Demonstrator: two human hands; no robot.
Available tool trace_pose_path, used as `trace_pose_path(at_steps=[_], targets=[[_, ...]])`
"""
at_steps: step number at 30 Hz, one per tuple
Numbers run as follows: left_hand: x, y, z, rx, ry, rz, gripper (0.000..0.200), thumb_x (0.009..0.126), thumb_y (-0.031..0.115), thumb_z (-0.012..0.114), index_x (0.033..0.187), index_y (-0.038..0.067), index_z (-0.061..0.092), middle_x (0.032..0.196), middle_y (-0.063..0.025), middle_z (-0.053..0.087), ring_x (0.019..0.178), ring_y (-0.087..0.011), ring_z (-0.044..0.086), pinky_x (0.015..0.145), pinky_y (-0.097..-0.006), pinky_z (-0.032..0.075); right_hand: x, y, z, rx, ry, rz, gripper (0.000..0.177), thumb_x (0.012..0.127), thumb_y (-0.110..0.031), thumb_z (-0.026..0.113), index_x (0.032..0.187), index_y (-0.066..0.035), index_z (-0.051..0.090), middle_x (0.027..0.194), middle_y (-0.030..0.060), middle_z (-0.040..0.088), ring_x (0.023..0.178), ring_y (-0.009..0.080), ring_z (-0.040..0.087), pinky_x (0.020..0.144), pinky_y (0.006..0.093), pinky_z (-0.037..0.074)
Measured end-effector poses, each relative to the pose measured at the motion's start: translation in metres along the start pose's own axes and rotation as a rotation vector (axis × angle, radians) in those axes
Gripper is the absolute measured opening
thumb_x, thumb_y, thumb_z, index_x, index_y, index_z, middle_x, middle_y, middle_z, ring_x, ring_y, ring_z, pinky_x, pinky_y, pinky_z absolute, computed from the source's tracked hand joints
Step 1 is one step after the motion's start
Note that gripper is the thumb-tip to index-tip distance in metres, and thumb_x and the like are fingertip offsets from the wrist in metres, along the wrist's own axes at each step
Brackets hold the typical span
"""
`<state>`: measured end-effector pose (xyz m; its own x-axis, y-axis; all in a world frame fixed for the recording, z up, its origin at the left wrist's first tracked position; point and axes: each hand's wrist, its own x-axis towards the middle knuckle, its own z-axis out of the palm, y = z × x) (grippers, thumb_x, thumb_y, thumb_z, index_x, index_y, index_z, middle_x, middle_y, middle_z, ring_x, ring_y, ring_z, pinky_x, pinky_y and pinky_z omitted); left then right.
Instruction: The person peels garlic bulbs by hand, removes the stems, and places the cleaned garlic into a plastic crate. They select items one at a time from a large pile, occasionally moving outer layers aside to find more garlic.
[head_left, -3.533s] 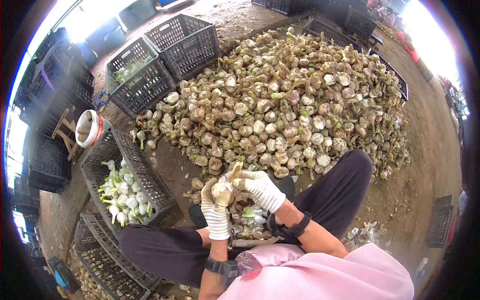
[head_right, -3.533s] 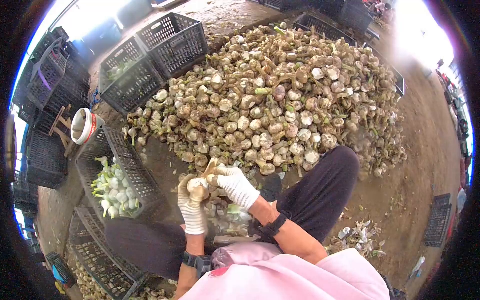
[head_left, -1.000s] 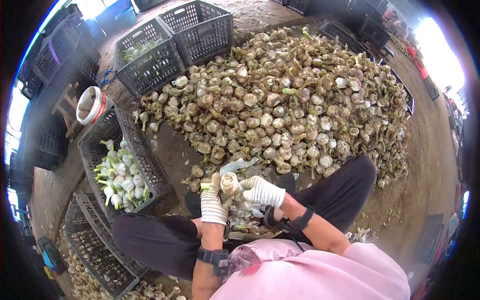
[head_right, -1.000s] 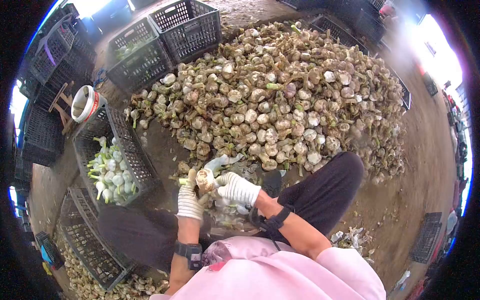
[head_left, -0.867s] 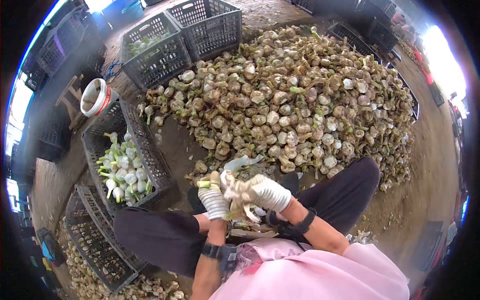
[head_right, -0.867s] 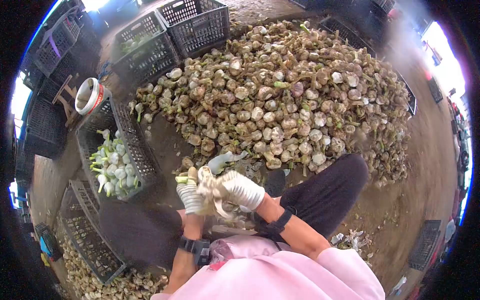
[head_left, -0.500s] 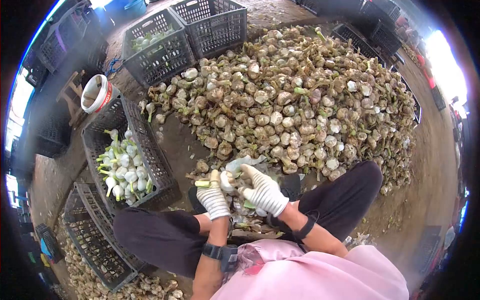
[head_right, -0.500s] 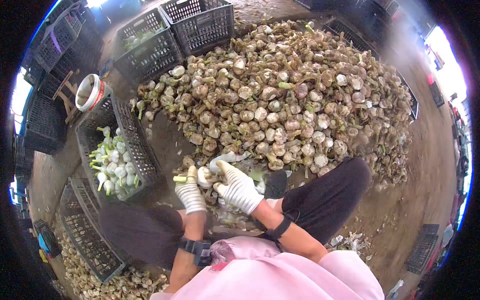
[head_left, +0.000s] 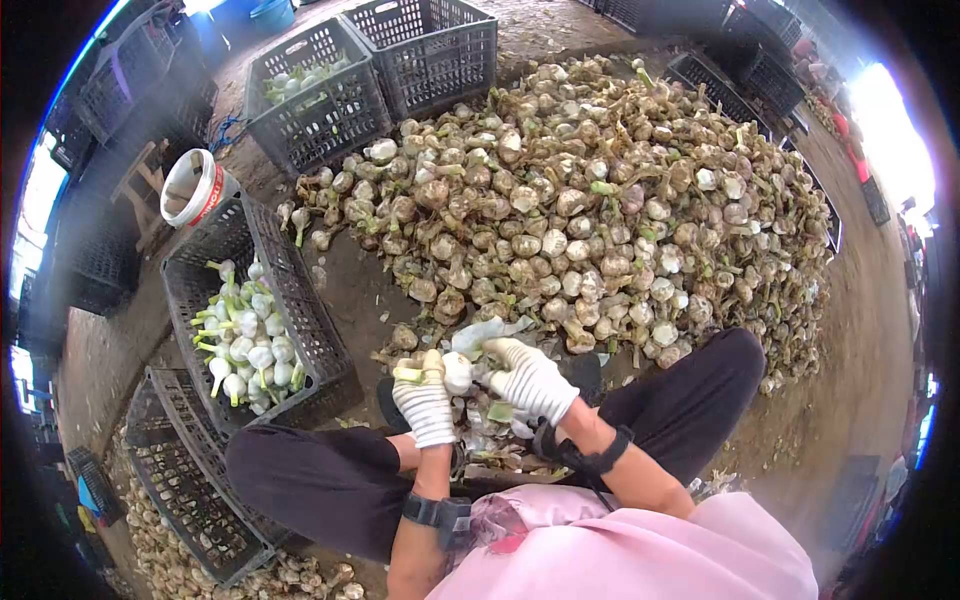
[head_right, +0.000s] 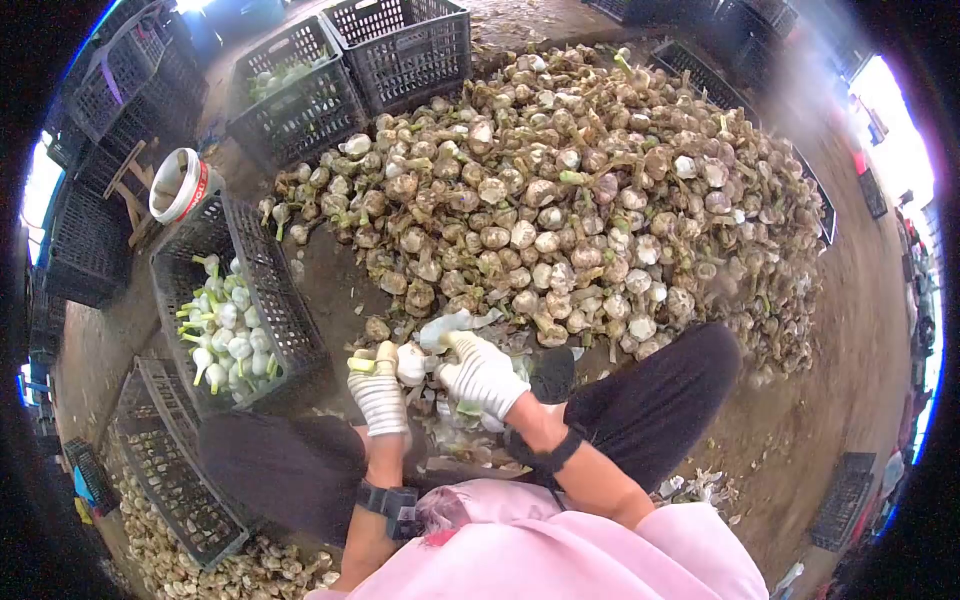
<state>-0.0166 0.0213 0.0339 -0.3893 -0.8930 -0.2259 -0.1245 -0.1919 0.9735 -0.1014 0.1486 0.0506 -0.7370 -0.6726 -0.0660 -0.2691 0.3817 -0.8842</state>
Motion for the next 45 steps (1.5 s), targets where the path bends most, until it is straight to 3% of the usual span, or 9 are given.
trace_pose_path(at_steps=[3, 7, 13, 16, 21, 35, 40, 43, 45], targets=[[-0.001, 0.004, -0.001, 0.439, -0.133, 0.250, 0.020, 0.086, 0.019, 0.064, 0.076, 0.004, 0.054, 0.065, -0.0023, 0.058, 0.056, -0.0130, 0.051, 0.053, -0.0291, 0.042, -0.004, -0.015, 0.008, -0.299, -0.073, 0.001, 0.024, 0.071, -0.019, 0.059, 0.087, -0.002, 0.063, 0.080, 0.0129, 0.063, 0.077, 0.0303, 0.063, 0.071, 0.0373, 0.049], [-0.002, 0.038, -0.010, -0.419, -0.325, -0.354, 0.014, 0.086, 0.017, 0.063, 0.080, 0.009, 0.054, 0.062, -0.0014, 0.056, 0.049, -0.0130, 0.055, 0.033, -0.0233, 0.038, 0.015, 0.053, 0.009, 1.341, -0.059, 0.644, 0.013, 0.078, -0.002, 0.056, 0.088, -0.002, 0.064, 0.086, 0.0086, 0.065, 0.078, 0.0211, 0.064, 0.071, 0.0396, 0.053], [0.002, 0.028, -0.005, -0.465, -0.081, -0.430, 0.013, 0.084, 0.020, 0.065, 0.088, 0.010, 0.056, 0.068, -0.0007, 0.058, 0.048, -0.0113, 0.055, 0.030, -0.0219, 0.038, 0.009, 0.046, 0.010, -0.467, -0.091, 0.084, 0.045, 0.076, 0.001, 0.043, 0.119, 0.000, 0.056, 0.112, 0.0134, 0.063, 0.104, 0.0233, 0.060, 0.090, 0.0300, 0.046], [0.022, 0.021, -0.029, -0.721, 0.004, -0.649, 0.033, 0.081, 0.030, 0.069, 0.101, 0.006, 0.058, 0.082, -0.0053, 0.060, 0.055, -0.0139, 0.056, 0.035, -0.0213, 0.043, 0.028, 0.104, 0.018, 0.310, 0.018, 0.250, 0.033, 0.075, -0.005, 0.045, 0.100, -0.005, 0.067, 0.096, 0.0166, 0.067, 0.089, 0.0276, 0.063, 0.080, 0.0321, 0.048], [0.064, 0.092, -0.098, -1.329, -0.093, 0.010, 0.056, 0.084, 0.042, 0.063, 0.102, -0.011, 0.057, 0.095, -0.0235, 0.065, 0.083, -0.0318, 0.067, 0.062, -0.0400, 0.061, 0.037, 0.118, 0.013, -0.311, -0.048, 0.346, 0.028, 0.074, -0.020, 0.050, 0.090, -0.006, 0.069, 0.089, 0.0170, 0.067, 0.086, 0.0323, 0.063, 0.079, 0.0382, 0.049], [0.051, -0.033, -0.068, -0.515, 0.393, -0.654, 0.021, 0.085, 0.028, 0.063, 0.089, 0.010, 0.054, 0.072, -0.0019, 0.055, 0.062, -0.0186, 0.057, 0.048, -0.0341, 0.050, 0.128, 0.077, 0.165, -0.687, -0.521, 0.022, 0.053, 0.063, -0.019, 0.075, 0.111, -0.002, 0.061, 0.104, 0.0214, 0.064, 0.091, 0.0302, 0.064, 0.076, 0.0376, 0.051], [0.035, 0.001, -0.033, -0.701, 0.077, -0.932, 0.059, 0.086, 0.051, 0.056, 0.126, 0.009, 0.047, 0.119, -0.0111, 0.054, 0.111, -0.0268, 0.050, 0.090, -0.0498, 0.044, 0.090, -0.025, 0.080, 0.324, -0.342, 0.306, 0.036, 0.076, -0.013, 0.065, 0.107, 0.002, 0.061, 0.091, 0.0125, 0.065, 0.078, 0.0201, 0.064, 0.070, 0.0304, 0.050], [0.037, -0.021, -0.038, -0.892, -0.233, -0.753, 0.046, 0.090, 0.044, 0.051, 0.122, 0.010, 0.053, 0.116, -0.0086, 0.059, 0.106, -0.0241, 0.054, 0.090, -0.0403, 0.045, 0.057, -0.039, 0.052, -0.038, -0.138, -0.380, 0.042, 0.077, -0.010, 0.064, 0.117, 0.000, 0.055, 0.095, 0.0123, 0.064, 0.079, 0.0183, 0.063, 0.074, 0.0288, 0.051], [0.020, 0.030, -0.028, -0.838, -0.209, -0.513, 0.030, 0.087, 0.022, 0.061, 0.110, 0.003, 0.056, 0.094, -0.0078, 0.061, 0.079, -0.0193, 0.060, 0.074, -0.0346, 0.052, 0.049, -0.058, 0.016, 0.807, -0.213, 0.373, 0.041, 0.077, -0.011, 0.064, 0.116, 0.000, 0.056, 0.094, 0.0083, 0.064, 0.075, 0.0146, 0.061, 0.070, 0.0263, 0.051]])
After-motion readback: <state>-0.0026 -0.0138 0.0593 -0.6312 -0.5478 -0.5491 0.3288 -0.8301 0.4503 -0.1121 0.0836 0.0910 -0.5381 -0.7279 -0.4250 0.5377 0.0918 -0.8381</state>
